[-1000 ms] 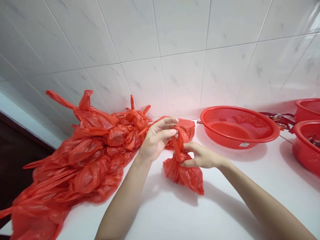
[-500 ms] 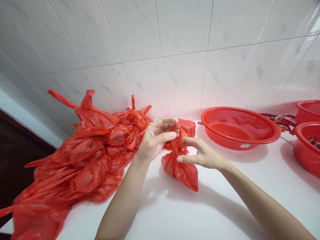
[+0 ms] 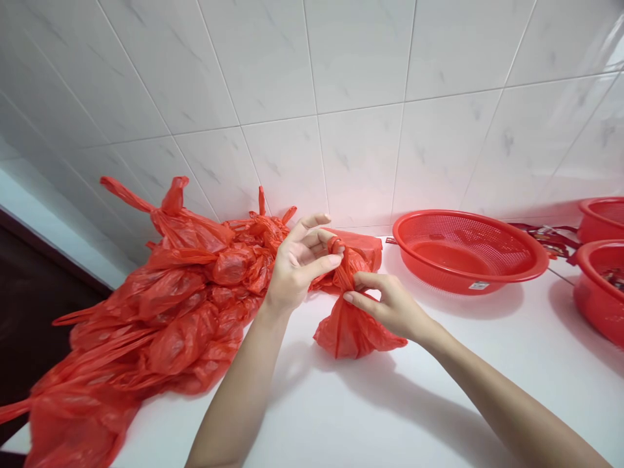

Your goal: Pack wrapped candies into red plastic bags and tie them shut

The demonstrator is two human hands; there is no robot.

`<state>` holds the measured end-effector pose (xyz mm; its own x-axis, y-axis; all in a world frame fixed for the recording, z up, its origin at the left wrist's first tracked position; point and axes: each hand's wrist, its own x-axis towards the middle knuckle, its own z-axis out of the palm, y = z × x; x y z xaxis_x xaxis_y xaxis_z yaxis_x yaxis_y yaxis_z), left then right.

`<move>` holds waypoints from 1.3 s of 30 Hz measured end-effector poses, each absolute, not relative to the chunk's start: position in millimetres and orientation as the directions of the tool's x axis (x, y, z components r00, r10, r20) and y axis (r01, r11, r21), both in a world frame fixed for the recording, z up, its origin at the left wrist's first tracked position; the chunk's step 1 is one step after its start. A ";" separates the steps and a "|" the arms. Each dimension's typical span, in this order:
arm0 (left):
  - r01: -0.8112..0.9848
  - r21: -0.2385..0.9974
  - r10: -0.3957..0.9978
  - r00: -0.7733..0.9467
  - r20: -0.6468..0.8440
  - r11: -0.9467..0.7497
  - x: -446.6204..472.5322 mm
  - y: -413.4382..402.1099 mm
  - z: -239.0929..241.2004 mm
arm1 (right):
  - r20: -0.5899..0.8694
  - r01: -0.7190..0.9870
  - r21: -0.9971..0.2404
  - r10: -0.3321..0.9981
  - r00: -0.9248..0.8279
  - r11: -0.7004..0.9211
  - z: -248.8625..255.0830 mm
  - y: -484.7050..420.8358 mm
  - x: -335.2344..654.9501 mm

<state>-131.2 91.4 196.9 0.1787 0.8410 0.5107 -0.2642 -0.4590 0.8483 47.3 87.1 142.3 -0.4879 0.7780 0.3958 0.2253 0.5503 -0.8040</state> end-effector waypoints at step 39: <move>0.157 0.937 0.765 0.627 0.150 -0.313 -109.2 98.9 169.6 | 0.892 0.649 -0.210 0.415 -0.180 0.732 141.3 108.1 73.8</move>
<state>-109.2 98.9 169.6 0.6268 0.7646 0.1499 0.1572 -0.3126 0.9368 73.8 108.1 141.3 -0.1800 0.4151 0.8918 0.6487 0.7316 -0.2096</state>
